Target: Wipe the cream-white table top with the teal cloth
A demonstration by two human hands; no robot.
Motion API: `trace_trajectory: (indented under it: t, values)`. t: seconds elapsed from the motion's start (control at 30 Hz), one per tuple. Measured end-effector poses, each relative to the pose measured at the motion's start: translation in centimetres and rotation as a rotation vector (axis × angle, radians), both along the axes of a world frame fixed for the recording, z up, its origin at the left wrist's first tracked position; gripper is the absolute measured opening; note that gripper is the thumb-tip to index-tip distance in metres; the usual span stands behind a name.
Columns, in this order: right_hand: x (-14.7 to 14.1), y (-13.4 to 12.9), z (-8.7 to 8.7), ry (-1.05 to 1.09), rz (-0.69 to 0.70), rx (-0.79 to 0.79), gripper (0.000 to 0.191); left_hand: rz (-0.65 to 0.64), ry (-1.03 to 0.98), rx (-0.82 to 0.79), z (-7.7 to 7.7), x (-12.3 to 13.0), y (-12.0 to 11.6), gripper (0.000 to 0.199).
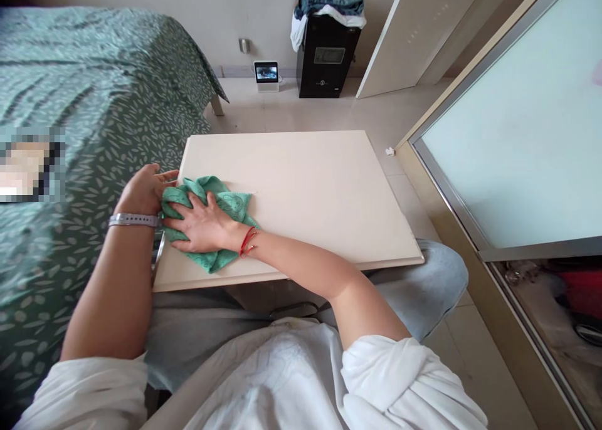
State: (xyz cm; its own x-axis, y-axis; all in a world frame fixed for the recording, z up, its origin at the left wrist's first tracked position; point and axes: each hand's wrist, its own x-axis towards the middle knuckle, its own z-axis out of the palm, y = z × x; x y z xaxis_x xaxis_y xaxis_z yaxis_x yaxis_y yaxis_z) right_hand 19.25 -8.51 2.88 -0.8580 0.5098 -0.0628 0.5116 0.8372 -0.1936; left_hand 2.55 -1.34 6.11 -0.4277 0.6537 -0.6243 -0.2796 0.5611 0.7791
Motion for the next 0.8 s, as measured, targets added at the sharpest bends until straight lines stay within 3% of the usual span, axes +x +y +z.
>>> trace_trajectory:
  t: [0.17,0.33,0.57,0.7,0.8]
  values:
    - [2.8,-0.2,0.1,0.009,-0.049,-0.014,0.068,0.027,-0.013,0.003,0.6,0.7,-0.4,0.039]
    - [7.7,1.0,-0.6,-0.01,-0.274,-0.025,0.072,0.081,0.01,0.037,0.3,1.0,-0.2,0.037]
    - [20.4,4.6,-2.2,-0.009,-0.691,0.022,0.075,0.1,0.014,0.05,0.0,1.2,-0.2,0.038]
    - [28.7,4.8,-3.1,-0.036,-0.999,0.104,0.075,0.114,0.043,0.058,-0.1,1.4,-0.2,0.037]
    - [33.2,4.0,-3.9,-0.034,-1.244,0.146,0.072,0.117,0.057,0.061,-0.1,1.6,-0.2,0.036]
